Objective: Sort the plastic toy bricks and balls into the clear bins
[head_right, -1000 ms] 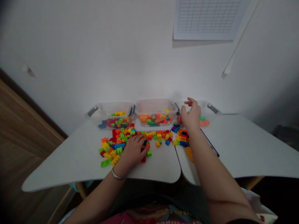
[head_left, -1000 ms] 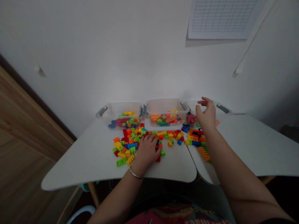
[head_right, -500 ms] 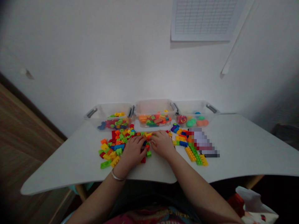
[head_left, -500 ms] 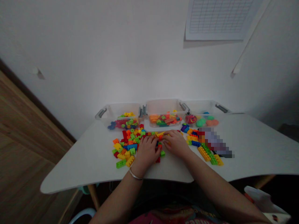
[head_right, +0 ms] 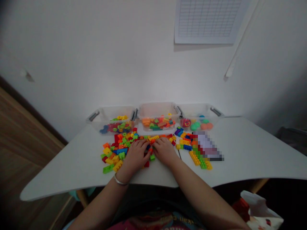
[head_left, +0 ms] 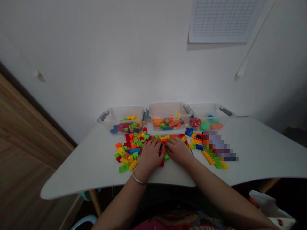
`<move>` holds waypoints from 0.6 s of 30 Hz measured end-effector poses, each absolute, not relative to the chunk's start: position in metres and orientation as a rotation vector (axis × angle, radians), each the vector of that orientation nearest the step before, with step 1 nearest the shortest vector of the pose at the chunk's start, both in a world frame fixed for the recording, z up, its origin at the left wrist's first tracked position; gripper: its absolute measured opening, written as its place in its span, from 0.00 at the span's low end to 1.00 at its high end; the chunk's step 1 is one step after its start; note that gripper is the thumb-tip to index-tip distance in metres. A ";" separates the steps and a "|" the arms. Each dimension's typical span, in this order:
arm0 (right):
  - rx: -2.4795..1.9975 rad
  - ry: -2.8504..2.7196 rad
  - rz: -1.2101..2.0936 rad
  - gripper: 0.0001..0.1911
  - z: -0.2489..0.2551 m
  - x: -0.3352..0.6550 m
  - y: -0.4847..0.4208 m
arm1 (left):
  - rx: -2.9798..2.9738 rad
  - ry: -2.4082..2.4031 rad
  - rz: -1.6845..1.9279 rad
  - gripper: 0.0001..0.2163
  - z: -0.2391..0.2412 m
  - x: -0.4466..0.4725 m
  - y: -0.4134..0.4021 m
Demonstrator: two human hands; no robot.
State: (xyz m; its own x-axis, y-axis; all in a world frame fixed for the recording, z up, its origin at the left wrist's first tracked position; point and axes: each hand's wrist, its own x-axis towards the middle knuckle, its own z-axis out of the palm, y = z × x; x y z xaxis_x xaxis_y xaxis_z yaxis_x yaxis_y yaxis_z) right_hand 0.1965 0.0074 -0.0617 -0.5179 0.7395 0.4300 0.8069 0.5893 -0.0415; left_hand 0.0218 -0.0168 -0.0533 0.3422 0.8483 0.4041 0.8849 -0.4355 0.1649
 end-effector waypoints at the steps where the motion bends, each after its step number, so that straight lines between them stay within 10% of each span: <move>1: -1.257 -2.409 -0.230 0.07 -0.062 0.198 0.008 | -2.505 -1.624 -0.670 0.16 -0.053 0.022 -0.017; 18: -1.270 -2.170 -0.087 0.08 -0.070 0.206 0.014 | -2.539 -1.461 -0.676 0.11 -0.017 0.032 -0.011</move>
